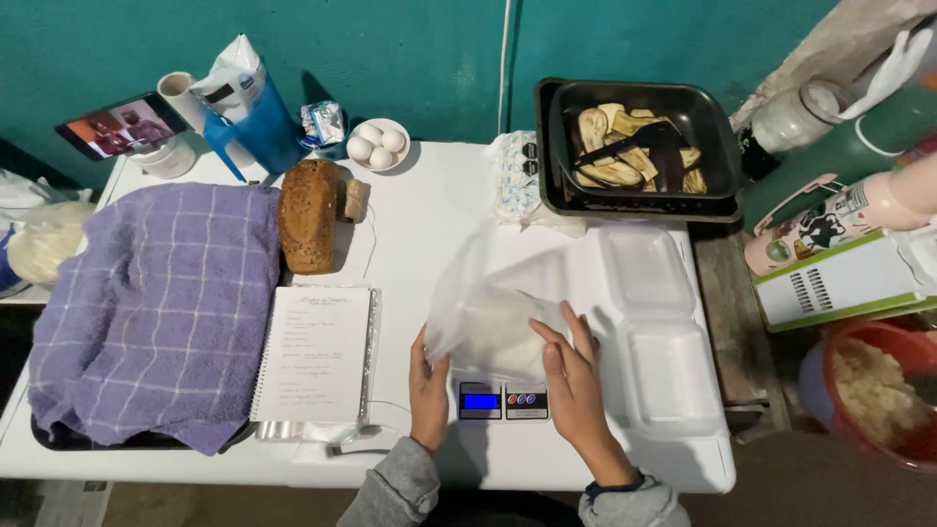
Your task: Packaging mashed food into plastic containers and weighing them using a digital scale.
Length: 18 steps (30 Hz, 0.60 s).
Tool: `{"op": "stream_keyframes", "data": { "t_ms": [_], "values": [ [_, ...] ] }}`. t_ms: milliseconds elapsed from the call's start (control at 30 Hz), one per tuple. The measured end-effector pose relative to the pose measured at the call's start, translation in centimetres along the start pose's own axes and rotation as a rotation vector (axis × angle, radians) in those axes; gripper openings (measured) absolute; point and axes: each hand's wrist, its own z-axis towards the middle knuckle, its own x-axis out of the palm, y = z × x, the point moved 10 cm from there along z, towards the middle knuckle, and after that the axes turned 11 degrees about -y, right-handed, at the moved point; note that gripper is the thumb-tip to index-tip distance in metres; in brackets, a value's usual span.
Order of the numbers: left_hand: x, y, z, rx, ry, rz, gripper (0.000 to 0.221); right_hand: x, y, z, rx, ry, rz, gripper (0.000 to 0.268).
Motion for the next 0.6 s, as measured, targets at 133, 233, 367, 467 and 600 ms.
{"op": "stream_keyframes", "data": {
  "t_ms": [133, 233, 367, 467, 600],
  "values": [
    [-0.1, -2.3, -0.1, -0.126, -0.043, -0.283, 0.070, -0.2, -2.5, -1.3, 0.121, -0.035, -0.081, 0.042],
    [0.1, -4.6, -0.8, -0.219, -0.045, -0.399, 0.078, 0.0, -5.2, -2.9, 0.277, -0.027, 0.079, 0.044],
    [0.3, -6.2, -1.2, -0.243, -0.056, -0.417, 0.076, -0.6, -5.6, -4.1, 0.433, -0.046, 0.334, 0.047],
    [0.9, -7.8, -1.1, -0.288, -0.058, -0.425, 0.078, -0.8, -4.8, -5.2, 0.530, -0.077, 0.558, 0.051],
    [0.1, -7.8, -1.1, -0.368, -0.254, -0.376, 0.089, -1.3, -3.6, -7.0, 0.528, -0.171, 0.603, 0.054]
  ]
}}
